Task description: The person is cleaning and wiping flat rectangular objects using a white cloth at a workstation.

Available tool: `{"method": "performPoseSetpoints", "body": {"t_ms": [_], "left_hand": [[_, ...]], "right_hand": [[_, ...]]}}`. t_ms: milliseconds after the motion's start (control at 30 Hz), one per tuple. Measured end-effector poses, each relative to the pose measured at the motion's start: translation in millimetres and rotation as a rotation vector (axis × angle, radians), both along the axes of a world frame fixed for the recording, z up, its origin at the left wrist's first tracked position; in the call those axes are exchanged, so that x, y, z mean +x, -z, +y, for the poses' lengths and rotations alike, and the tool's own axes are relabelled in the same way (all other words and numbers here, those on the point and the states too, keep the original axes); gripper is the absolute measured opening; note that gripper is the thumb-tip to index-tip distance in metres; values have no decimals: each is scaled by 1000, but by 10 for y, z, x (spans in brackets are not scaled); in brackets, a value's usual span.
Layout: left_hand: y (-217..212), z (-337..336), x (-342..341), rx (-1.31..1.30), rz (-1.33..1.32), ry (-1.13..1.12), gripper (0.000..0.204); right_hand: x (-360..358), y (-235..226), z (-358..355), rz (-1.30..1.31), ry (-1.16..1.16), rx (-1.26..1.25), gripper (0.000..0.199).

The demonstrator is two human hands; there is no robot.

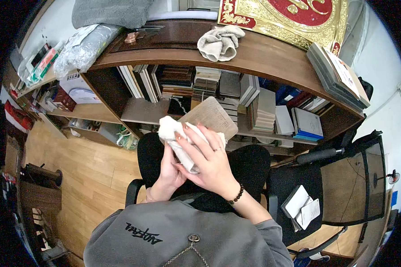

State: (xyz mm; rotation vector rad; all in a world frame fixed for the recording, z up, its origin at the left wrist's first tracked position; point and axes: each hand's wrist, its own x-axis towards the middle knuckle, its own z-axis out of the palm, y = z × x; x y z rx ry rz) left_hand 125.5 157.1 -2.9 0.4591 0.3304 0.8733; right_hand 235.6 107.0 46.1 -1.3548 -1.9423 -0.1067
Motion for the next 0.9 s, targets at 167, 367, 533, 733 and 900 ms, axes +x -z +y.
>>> {"method": "performPoseSetpoints", "body": {"t_ms": [167,367,533,733,900], "left_hand": [[11,47,-48,-11,10,-29,67],[170,36,-27,280,139,-134,80],[140,67,-17,91,112,-174,77],[371,47,-57,490,198,-136,68],[48,88,-166,797,505,-126,38]], "right_hand": [[218,159,86,-6,0,25,54],[-109,236,40,184,-145,59,58],[55,132,153,150,223,183,55],[9,163,123,135,-13,303,48],[455,11,284,192,301,413,45]]}}
